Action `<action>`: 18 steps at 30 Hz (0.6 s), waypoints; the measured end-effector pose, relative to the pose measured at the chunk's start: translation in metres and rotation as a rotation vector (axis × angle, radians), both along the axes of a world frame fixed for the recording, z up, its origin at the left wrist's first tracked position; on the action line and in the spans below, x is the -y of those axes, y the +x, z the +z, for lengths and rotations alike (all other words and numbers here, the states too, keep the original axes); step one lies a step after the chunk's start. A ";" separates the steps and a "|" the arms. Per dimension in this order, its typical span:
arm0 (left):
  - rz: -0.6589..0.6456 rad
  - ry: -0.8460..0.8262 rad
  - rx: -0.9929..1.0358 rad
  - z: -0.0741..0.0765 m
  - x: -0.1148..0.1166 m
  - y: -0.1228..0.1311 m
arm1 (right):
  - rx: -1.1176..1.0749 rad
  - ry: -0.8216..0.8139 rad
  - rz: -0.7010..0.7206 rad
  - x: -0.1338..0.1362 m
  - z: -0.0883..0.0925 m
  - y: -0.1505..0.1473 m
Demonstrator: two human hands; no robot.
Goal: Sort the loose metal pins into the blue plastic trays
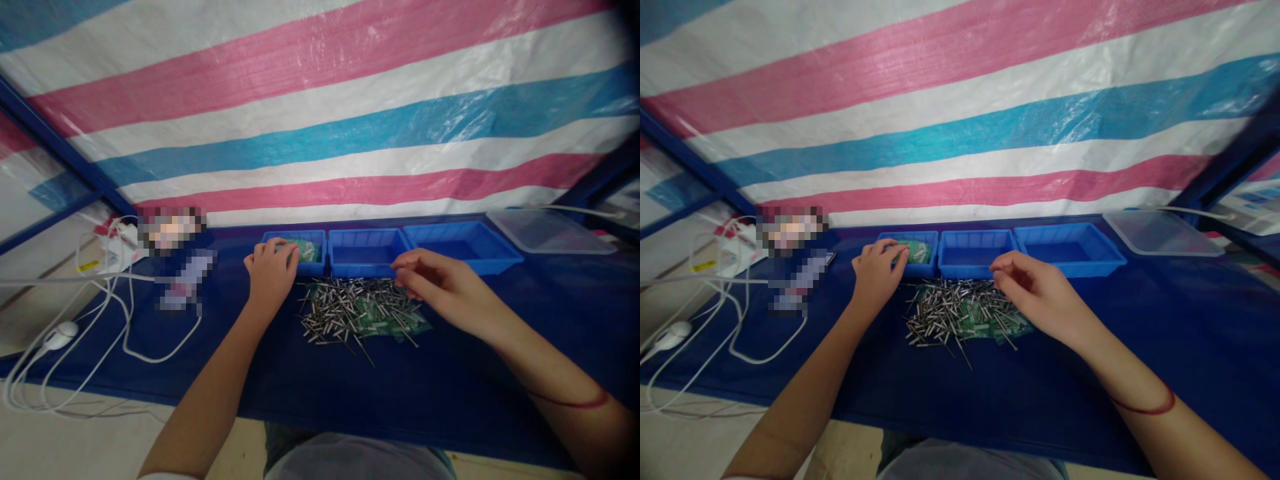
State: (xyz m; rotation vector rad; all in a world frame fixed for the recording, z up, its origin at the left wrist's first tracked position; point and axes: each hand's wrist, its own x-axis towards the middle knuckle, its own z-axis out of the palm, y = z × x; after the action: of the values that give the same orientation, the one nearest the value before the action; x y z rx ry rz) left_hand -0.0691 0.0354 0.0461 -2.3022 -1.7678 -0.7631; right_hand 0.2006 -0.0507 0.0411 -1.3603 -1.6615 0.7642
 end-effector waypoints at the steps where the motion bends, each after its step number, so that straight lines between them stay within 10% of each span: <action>1: -0.006 0.040 -0.010 0.002 0.003 0.001 | 0.141 -0.009 0.051 0.000 0.000 0.006; 8: -0.631 -0.093 -0.064 0.004 0.039 0.009 | 0.698 -0.164 0.258 0.009 -0.003 0.026; 18: -0.843 -0.026 -0.142 -0.019 0.061 0.031 | 0.824 -0.221 0.068 0.016 -0.016 0.027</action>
State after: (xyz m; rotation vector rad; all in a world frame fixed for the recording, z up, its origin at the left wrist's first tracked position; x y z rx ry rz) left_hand -0.0385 -0.0254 0.0274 -3.0169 -0.6962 -0.6293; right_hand 0.2274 -0.0666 0.0252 -1.9457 -2.3022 0.4425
